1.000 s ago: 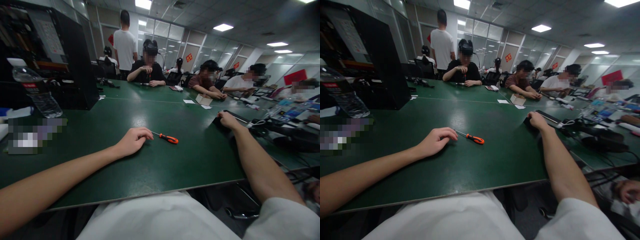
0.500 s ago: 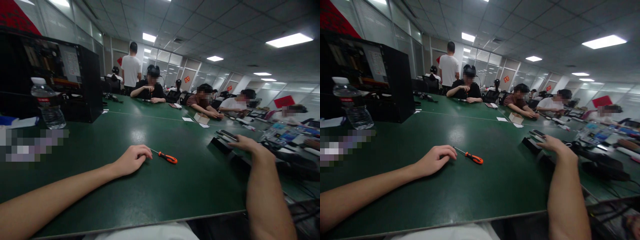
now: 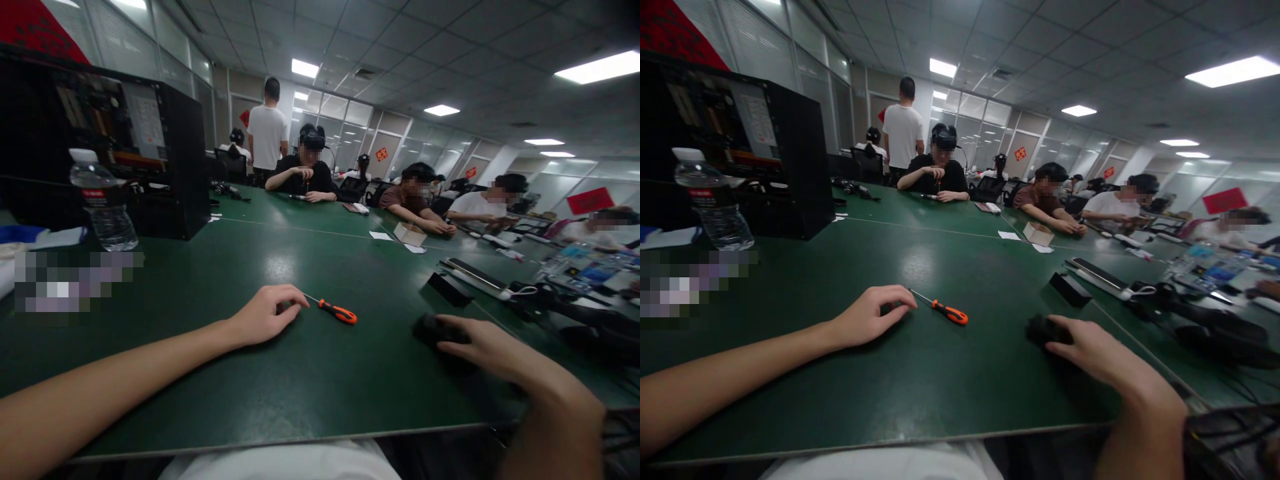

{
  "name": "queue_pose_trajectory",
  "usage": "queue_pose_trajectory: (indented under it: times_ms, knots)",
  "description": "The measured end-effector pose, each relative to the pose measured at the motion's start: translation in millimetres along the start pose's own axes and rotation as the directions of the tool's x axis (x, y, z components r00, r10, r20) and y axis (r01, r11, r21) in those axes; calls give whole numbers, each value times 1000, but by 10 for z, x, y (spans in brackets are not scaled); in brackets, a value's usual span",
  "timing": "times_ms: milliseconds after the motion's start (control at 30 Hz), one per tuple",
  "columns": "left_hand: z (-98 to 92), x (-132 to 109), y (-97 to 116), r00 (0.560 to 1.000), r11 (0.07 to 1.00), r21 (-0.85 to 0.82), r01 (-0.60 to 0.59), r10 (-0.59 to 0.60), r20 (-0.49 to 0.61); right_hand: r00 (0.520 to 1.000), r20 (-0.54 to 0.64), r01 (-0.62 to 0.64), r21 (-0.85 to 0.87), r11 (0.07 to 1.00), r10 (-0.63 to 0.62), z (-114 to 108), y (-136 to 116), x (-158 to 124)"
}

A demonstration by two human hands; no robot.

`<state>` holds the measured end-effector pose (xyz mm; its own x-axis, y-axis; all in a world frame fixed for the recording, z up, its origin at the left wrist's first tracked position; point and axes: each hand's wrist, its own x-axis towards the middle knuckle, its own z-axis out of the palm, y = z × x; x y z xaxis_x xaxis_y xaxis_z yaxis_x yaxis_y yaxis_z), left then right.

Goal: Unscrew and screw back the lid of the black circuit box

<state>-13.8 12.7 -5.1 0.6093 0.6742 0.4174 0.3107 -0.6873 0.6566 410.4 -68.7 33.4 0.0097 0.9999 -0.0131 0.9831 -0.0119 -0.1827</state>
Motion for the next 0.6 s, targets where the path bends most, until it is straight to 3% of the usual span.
queue_pose_trajectory:
  times_ms: [33, 133, 200, 300, 400, 600]
  knots:
    - [-5, -6, 16, 1000, 1000, -5, 4, -4, 4, 991, 87, 96, 41, 995, -99, 7, -209, -13]
    - [-31, -20, 63, 999, 999, -47, -10, 13, 51, 962, 106, 243, 81, 967, -251, -53, -760, -56]
    - [-49, -23, 83, 995, 997, -80, -21, 29, 98, 944, 85, 312, 84, 946, -318, -121, -983, -80]
    - [-65, -18, 84, 982, 993, -113, -43, 63, 180, 924, 79, 369, 81, 926, -375, -193, -1109, -100]
    - [-74, -5, 62, 966, 987, -152, -43, 80, 246, 909, 144, 386, 65, 920, -392, -218, -1135, -101]
    - [-142, 21, 95, 940, 982, -156, 110, -52, 336, 867, 323, 400, 5, 916, -380, -246, -1215, -48]
